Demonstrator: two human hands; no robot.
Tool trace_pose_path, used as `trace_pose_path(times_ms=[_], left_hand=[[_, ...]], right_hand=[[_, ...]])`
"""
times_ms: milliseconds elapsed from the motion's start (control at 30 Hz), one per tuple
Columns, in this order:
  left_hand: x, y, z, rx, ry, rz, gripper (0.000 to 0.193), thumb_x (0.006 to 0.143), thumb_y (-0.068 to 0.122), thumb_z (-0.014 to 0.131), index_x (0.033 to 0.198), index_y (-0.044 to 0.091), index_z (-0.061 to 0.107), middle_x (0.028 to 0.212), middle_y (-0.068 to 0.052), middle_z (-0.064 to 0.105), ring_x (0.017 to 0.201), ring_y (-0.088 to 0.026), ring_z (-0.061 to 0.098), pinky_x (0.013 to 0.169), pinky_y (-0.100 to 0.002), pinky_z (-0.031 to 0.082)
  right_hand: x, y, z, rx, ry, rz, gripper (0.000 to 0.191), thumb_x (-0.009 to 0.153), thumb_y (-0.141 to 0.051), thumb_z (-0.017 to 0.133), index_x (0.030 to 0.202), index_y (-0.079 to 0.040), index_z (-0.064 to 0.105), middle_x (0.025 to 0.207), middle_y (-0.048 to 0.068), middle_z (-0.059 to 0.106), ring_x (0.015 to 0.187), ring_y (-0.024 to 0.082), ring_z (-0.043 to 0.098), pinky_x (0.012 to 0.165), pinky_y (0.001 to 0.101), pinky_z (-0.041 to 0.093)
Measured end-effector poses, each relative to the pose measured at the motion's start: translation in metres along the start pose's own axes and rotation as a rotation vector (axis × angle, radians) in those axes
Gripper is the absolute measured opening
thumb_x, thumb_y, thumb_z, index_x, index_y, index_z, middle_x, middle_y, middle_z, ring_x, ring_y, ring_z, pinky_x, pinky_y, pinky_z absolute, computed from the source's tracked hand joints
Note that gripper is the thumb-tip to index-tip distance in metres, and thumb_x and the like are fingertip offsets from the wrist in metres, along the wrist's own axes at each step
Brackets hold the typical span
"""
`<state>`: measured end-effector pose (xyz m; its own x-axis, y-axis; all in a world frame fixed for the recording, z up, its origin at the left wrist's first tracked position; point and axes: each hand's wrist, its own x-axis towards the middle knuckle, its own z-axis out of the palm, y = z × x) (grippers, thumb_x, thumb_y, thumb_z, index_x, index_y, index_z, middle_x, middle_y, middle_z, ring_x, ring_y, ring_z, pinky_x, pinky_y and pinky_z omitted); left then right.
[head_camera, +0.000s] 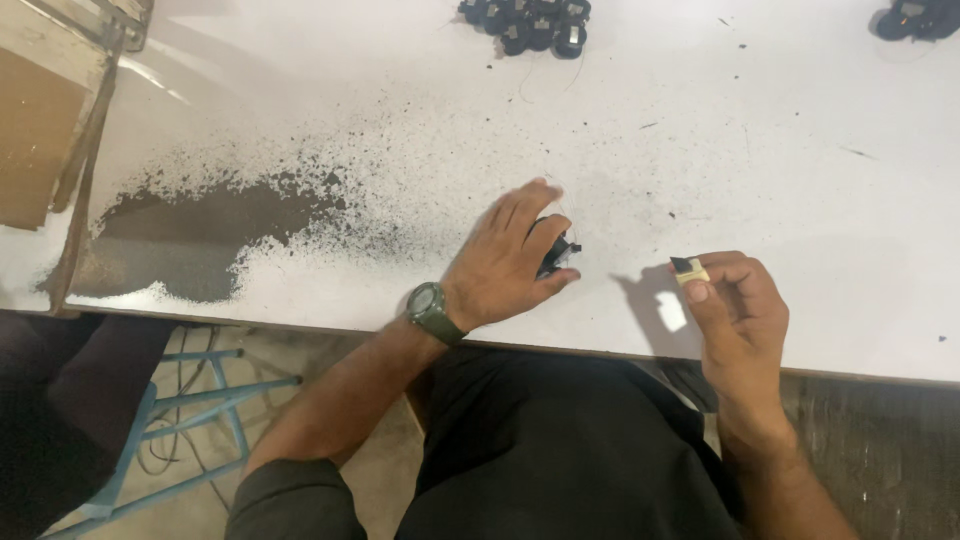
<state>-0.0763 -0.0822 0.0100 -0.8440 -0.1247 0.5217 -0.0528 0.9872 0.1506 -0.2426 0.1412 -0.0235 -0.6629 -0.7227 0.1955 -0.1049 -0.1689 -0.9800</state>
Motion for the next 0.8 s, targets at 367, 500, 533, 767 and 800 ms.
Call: trace_pose_path(times_ms=[367, 500, 533, 767, 800], left_hand=[[-0.036, 0.033, -0.001, 0.114, -0.261, -0.3, 0.056, 0.091, 0.036, 0.076, 0.136, 0.004, 0.063, 0.098, -0.011, 0.063, 0.086, -0.026, 0.059, 0.071, -0.04, 0.05], [-0.041, 0.033, -0.008, 0.008, -0.151, -0.28, 0.044, 0.091, 0.024, 0.075, 0.13, 0.006, 0.064, 0.11, -0.007, 0.064, 0.098, -0.024, 0.059, 0.086, -0.041, 0.048], [-0.044, 0.034, -0.014, -0.054, -0.123, -0.291, 0.042, 0.09, 0.022, 0.075, 0.127, 0.007, 0.064, 0.111, -0.006, 0.064, 0.101, -0.024, 0.06, 0.09, -0.041, 0.047], [-0.051, 0.034, -0.052, 0.018, -0.269, -0.393, 0.037, 0.08, 0.025, 0.079, 0.111, 0.01, 0.067, 0.097, -0.009, 0.064, 0.094, -0.029, 0.058, 0.085, -0.046, 0.043], [-0.049, 0.032, -0.055, 0.009, -0.351, -0.43, 0.036, 0.082, 0.025, 0.079, 0.112, 0.01, 0.067, 0.093, -0.009, 0.064, 0.09, -0.03, 0.058, 0.082, -0.046, 0.043]], right_hand=[[-0.016, 0.011, 0.005, -0.081, 0.023, -0.088, 0.022, 0.104, -0.008, 0.066, 0.118, -0.003, 0.05, 0.118, 0.008, 0.062, 0.12, 0.014, 0.061, 0.108, 0.0328, 0.05], [-0.014, 0.005, 0.005, -0.28, -0.04, -0.188, 0.012, 0.106, -0.002, 0.059, 0.117, -0.002, 0.056, 0.114, 0.01, 0.06, 0.122, 0.018, 0.062, 0.116, 0.04, 0.051], [-0.014, 0.003, 0.004, -0.313, -0.06, -0.199, 0.012, 0.103, 0.001, 0.057, 0.114, -0.003, 0.059, 0.112, 0.01, 0.061, 0.121, 0.02, 0.062, 0.115, 0.0409, 0.05], [-0.012, 0.0, 0.008, -0.528, -0.146, -0.289, 0.022, 0.09, 0.009, 0.055, 0.102, -0.006, 0.066, 0.107, 0.008, 0.065, 0.123, 0.028, 0.064, 0.108, 0.044, 0.049], [-0.011, -0.002, 0.01, -0.563, -0.14, -0.294, 0.021, 0.09, 0.009, 0.056, 0.101, -0.006, 0.066, 0.107, 0.008, 0.066, 0.123, 0.029, 0.064, 0.109, 0.0449, 0.049]])
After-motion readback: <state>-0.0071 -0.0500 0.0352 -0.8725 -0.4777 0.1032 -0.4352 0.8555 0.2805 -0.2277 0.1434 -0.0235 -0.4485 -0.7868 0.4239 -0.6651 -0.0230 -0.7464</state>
